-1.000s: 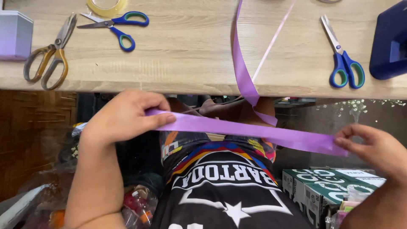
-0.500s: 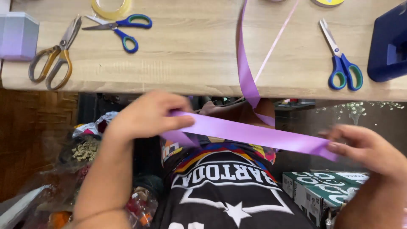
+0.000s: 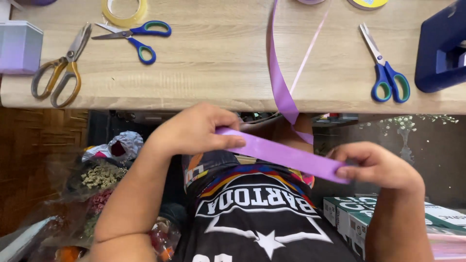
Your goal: The person retrieves a spool of purple ribbon from a shelf and places it on a table. They unroll the ribbon, cut a length with scissors, and then fold and tie the ribbon into a bow by hand.
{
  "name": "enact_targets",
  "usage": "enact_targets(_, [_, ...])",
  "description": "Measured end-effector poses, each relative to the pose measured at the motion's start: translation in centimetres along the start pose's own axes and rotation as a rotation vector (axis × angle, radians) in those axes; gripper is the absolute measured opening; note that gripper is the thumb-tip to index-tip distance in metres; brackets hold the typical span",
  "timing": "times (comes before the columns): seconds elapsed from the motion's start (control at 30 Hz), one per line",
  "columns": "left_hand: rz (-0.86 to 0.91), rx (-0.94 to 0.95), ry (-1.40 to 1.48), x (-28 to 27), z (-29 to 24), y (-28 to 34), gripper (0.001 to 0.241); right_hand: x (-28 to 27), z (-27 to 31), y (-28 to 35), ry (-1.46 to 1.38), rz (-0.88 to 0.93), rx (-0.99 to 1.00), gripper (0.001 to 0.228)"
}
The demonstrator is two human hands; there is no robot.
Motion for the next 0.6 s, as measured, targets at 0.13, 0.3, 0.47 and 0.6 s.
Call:
enact_targets(0.13, [0.063,0.101,0.034,2.7,-2.8,-2.0,0.022,3.5,-3.4,-3.4,0.047,0.049,0.101,0.054])
enact_targets(0.3, [0.046,0.139,0.117,2.0,-3.8,-2.4,0.025,4.9,-2.5,-5.7,-0.053,-0.031,-0.029,0.014])
enact_targets(0.47, [0.002,-0.049,0.313,0.6,-1.8,-0.7,0.014,4.2,-1.6,-5.5,-0.081,-0.077,0.011,0.021])
enact_targets(0.6, [0.009,-0.025,0.337,0.6,-1.4,-1.7,0.014,5.5,-1.3,-8.3,-0.085,-0.139,-0.004,0.022])
Point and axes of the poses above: each hand's wrist, its own y-axis away from the middle knuckle, its own x-axis out of the palm, z = x × y, the point moved 10 cm from there along -y, towards the middle knuckle, and after that the axes turned 7 degrees about -y, right-handed, at the moved point
